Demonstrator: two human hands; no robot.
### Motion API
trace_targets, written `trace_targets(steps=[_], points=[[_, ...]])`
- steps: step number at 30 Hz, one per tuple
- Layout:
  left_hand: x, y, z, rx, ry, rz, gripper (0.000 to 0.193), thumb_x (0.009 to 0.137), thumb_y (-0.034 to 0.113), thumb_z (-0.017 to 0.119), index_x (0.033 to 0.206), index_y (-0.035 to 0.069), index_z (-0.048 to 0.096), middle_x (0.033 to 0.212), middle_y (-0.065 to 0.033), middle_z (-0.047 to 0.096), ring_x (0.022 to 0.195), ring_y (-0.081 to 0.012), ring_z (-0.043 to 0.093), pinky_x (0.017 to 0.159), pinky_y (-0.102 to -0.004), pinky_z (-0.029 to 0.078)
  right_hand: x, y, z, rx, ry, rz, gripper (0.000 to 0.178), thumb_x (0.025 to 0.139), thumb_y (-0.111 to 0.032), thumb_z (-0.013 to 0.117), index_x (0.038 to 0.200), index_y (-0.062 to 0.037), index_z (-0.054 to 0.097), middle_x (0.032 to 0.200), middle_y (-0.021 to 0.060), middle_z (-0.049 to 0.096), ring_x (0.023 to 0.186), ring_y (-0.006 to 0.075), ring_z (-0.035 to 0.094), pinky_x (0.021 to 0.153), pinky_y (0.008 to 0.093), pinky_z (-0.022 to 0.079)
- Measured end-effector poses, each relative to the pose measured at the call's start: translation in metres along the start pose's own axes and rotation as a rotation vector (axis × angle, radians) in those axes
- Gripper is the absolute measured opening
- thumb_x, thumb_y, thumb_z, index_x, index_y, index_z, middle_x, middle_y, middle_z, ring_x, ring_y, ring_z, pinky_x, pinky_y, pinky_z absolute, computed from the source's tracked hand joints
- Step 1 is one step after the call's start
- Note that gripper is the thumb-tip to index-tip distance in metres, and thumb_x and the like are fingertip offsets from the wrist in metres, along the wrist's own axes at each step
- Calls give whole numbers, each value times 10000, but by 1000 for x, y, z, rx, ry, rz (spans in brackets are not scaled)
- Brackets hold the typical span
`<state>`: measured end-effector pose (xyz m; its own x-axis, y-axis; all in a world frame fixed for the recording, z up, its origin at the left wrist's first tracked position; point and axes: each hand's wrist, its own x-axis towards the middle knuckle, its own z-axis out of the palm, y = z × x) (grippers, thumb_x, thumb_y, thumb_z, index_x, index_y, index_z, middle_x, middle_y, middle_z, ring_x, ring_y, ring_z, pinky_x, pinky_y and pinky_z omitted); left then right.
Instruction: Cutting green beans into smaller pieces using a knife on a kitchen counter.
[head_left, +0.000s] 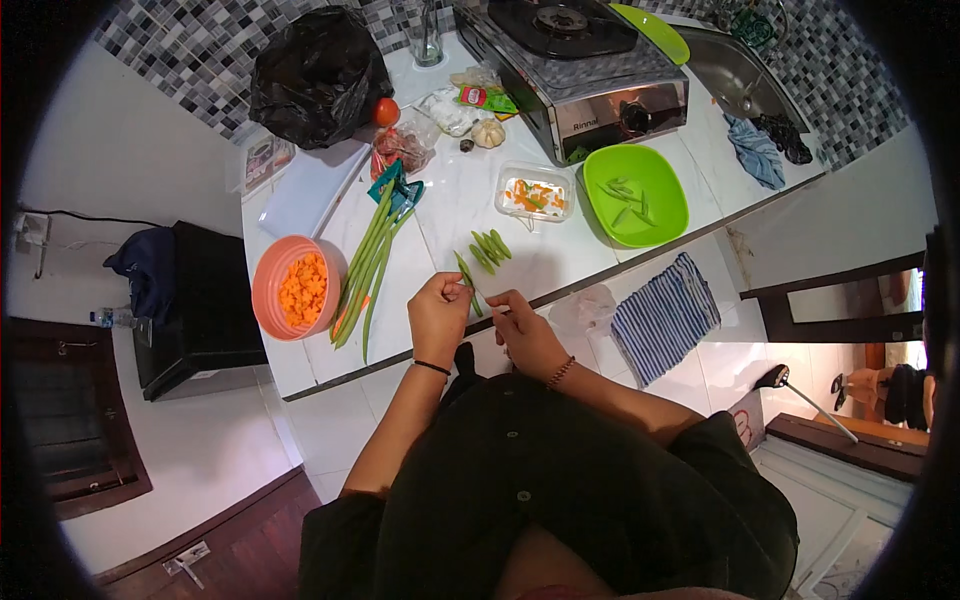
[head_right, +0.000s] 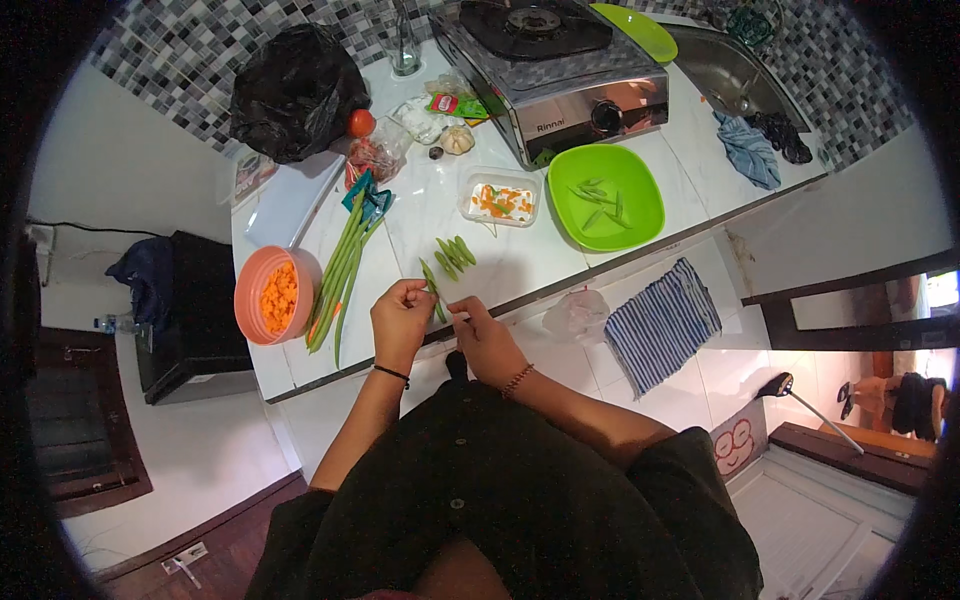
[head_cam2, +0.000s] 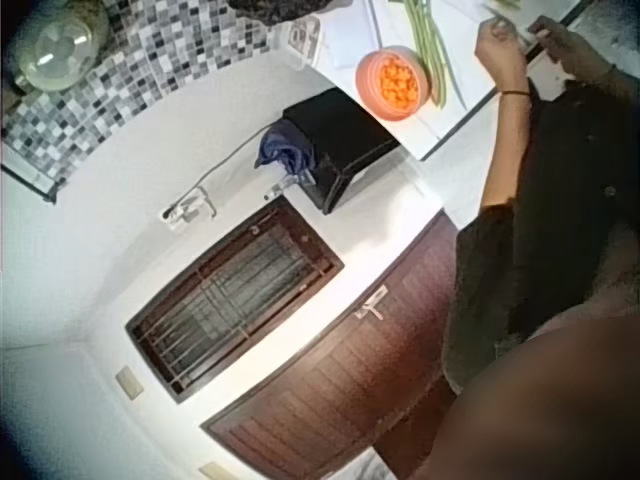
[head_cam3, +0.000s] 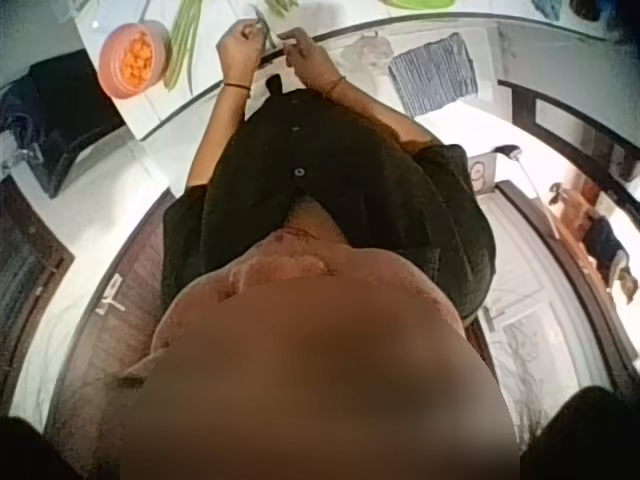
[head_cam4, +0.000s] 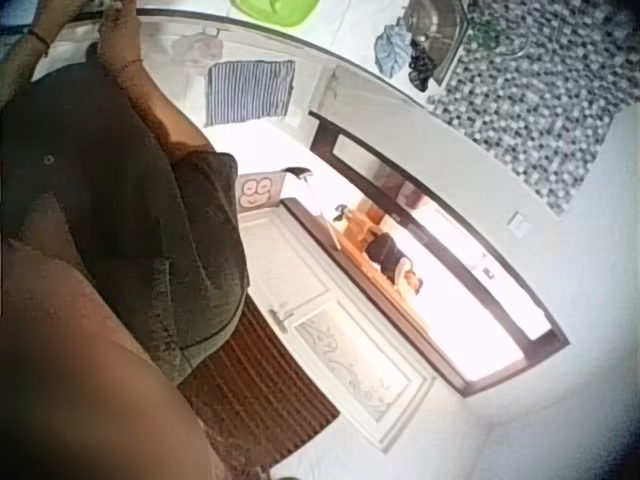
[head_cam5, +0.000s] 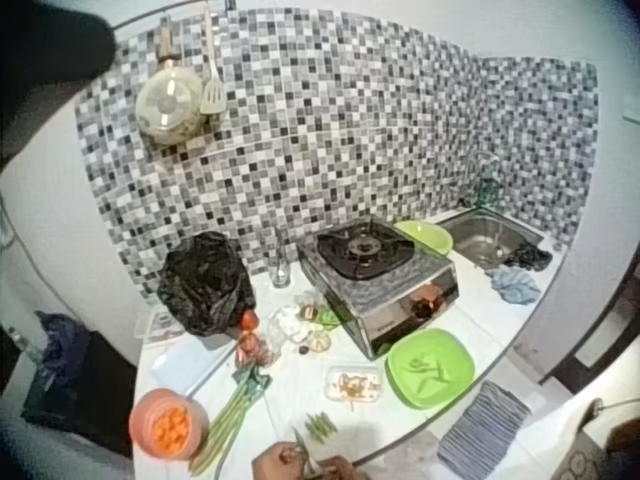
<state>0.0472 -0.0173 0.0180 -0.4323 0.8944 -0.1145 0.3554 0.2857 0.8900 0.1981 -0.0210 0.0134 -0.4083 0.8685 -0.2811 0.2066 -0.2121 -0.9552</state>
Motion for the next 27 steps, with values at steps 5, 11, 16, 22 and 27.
trace_targets(steps=[5, 11, 16, 22, 27], points=[[1, -1, 0, -23, -13, 5, 212, 768, 62, 678, 951, -43, 654, 745, -62, 678, 643, -74, 592, 603, -220, 475, 4, -5, 0, -18, -15, 22, 205, 949, -147, 468, 1132, -55, 480, 625, 73, 547, 580, 155, 538, 569, 309, 441], [0, 0, 0, -24, 2, 7, 213, 771, 46, 676, 962, -42, 644, 734, -51, 669, 634, -67, 579, 596, -214, 464, -19, 2, -6, -25, -10, 65, 204, 945, -146, 477, 1128, -57, 482, 627, 67, 545, 583, 145, 537, 568, 309, 439], [0, -7, 3, -22, 17, 32, 199, 766, 57, 678, 939, -36, 639, 741, -101, 681, 615, -124, 617, 596, -249, 488, -20, 10, -9, -20, -17, 78, 200, 943, -147, 485, 1123, -60, 483, 634, 67, 550, 587, 147, 539, 570, 312, 441], [3, -8, 4, -12, 19, 32, 206, 755, 53, 676, 940, -32, 641, 731, -103, 681, 620, -138, 631, 602, -257, 494, 8, 0, -4, 71, -41, 88, 193, 942, -148, 483, 1115, -63, 486, 655, 68, 561, 601, 148, 549, 586, 316, 449], [2, -8, 2, 16, 31, 27, 208, 754, 59, 668, 939, -32, 641, 735, -104, 682, 628, -149, 641, 606, -263, 498, -16, -1, -11, -37, -46, 116, 204, 946, -164, 474, 1123, -65, 492, 641, 66, 558, 598, 144, 543, 585, 316, 443]])
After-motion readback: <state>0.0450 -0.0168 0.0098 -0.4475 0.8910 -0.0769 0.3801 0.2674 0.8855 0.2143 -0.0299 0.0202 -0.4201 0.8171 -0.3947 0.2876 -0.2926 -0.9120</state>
